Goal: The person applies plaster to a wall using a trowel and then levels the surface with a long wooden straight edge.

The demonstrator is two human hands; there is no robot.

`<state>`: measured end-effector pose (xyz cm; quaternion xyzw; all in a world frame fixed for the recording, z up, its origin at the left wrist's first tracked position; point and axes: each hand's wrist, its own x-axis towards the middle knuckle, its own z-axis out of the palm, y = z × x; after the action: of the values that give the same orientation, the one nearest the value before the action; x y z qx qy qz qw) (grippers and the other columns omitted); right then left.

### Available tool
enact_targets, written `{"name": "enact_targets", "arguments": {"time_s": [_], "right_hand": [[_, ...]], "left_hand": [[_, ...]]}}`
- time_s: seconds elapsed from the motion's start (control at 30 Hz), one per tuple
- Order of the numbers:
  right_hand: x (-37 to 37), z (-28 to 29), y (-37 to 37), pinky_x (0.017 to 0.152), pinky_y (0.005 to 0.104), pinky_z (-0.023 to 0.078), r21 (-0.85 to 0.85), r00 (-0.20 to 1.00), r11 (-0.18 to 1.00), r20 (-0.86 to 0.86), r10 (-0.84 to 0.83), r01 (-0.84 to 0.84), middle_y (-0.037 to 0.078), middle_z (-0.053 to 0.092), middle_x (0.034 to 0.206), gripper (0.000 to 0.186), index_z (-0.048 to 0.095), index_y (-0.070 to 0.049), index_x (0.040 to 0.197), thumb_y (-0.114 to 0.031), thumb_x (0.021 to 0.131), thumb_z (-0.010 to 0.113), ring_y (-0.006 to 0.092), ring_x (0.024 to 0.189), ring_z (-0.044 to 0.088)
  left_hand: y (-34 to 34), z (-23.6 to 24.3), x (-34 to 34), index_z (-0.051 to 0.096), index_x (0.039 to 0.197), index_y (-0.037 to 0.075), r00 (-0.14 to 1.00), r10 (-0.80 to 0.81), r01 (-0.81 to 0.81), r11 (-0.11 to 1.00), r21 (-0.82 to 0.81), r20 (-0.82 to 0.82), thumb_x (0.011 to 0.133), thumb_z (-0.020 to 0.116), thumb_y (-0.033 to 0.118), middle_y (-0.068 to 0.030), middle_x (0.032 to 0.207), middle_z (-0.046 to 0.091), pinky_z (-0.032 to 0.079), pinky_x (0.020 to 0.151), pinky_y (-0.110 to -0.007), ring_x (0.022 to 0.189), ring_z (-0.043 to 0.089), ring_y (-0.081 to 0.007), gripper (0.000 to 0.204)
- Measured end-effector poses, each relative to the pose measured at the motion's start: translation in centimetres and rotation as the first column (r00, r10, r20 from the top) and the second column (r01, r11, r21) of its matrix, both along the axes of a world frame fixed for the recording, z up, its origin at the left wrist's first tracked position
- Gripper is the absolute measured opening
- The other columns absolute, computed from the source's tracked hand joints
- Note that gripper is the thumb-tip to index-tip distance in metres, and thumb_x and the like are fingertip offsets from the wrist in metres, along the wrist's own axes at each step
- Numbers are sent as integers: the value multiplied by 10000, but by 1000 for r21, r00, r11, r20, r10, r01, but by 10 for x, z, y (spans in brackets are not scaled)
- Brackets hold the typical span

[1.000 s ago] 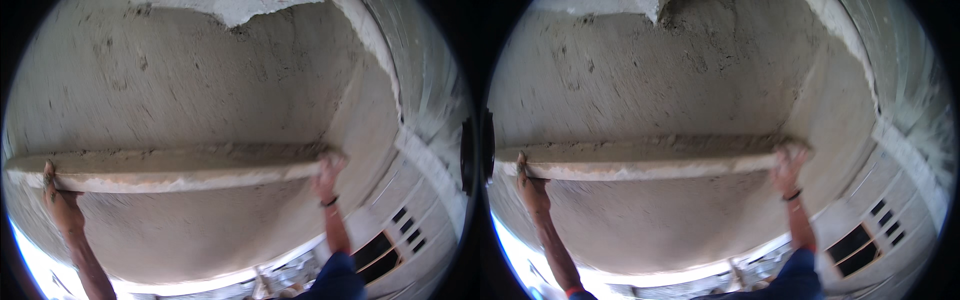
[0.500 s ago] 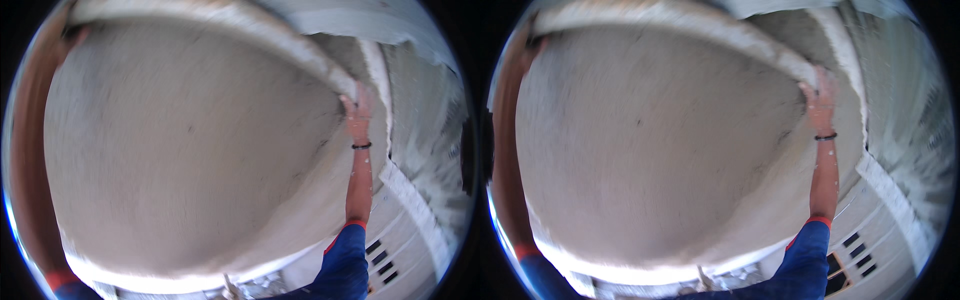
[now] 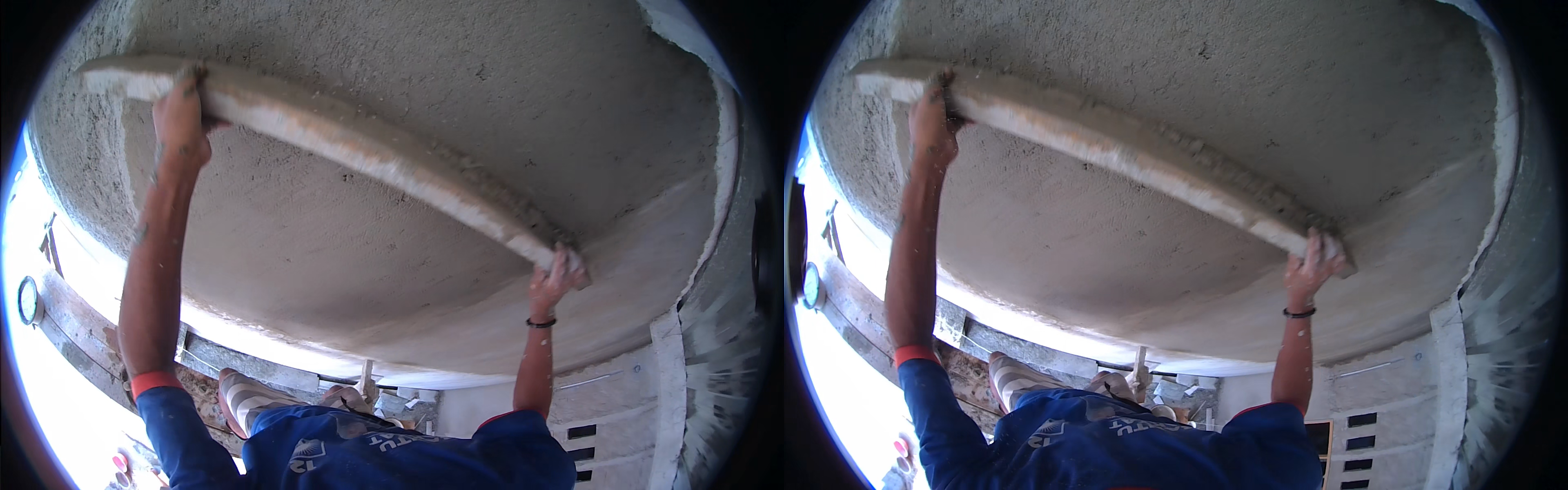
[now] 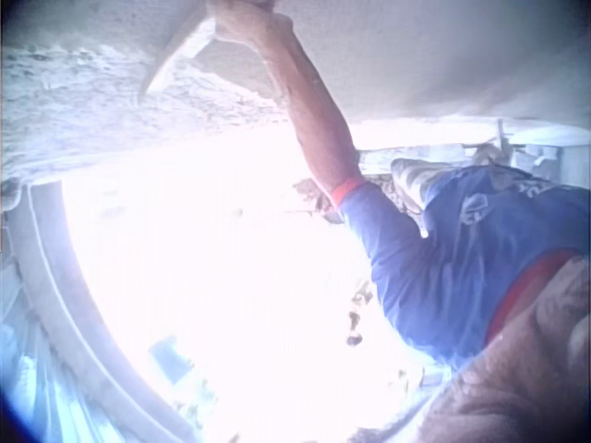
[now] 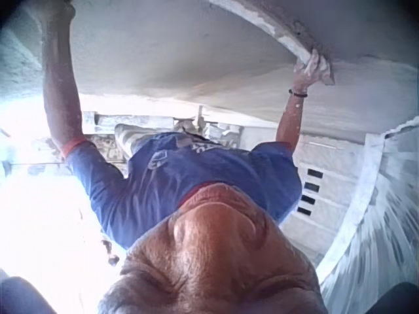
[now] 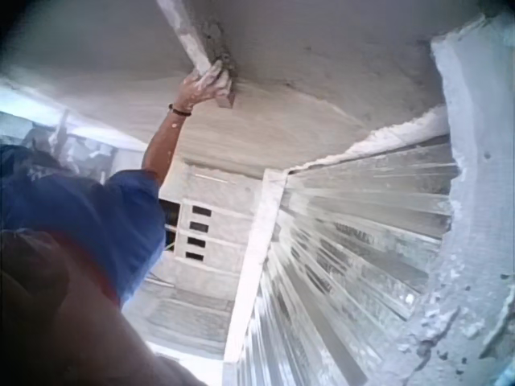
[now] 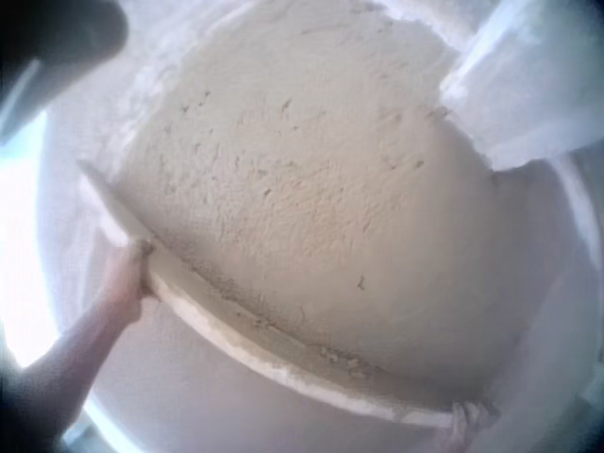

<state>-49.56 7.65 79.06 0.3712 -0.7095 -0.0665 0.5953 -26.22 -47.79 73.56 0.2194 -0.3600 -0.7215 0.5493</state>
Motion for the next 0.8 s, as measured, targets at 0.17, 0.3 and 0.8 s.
{"name": "enact_targets", "arguments": {"time_s": [0.17, 0.3, 0.8], "right_hand": [[22, -105, -13, 970, 535, 314, -37, 984, 997, 162, 79, -74, 143, 504, 1174, 413, 560, -123, 1195, -239, 801, 602, 381, 1103, 443], [43, -134, -15, 928, 516, 344, -21, 949, 1000, 313, 29, -23, 126, 488, 1135, 400, 598, -112, 1122, -131, 722, 599, 364, 1080, 428], [147, -292, -12, 977, 520, 318, 53, 499, 998, 866, -26, -40, 148, 480, 1149, 479, 573, -118, 1210, -133, 734, 615, 375, 1107, 420]], "left_hand": [[3, -88, 2, 572, 1086, -34, 994, -63, 54, 993, 102, 90, 846, 621, 284, -162, 1009, 579, 523, 548, -343, 810, 603, -237, 401], [1, -144, 16, 562, 1110, 0, 994, -82, 73, 990, 124, 70, 907, 551, 265, -106, 1087, 567, 519, 688, -359, 936, 569, -217, 334], [39, -207, 125, 588, 1005, 71, 962, 253, -266, 796, 544, 100, 837, 614, 257, -66, 1036, 600, 442, 933, -392, 1014, 557, -220, 252]]}}
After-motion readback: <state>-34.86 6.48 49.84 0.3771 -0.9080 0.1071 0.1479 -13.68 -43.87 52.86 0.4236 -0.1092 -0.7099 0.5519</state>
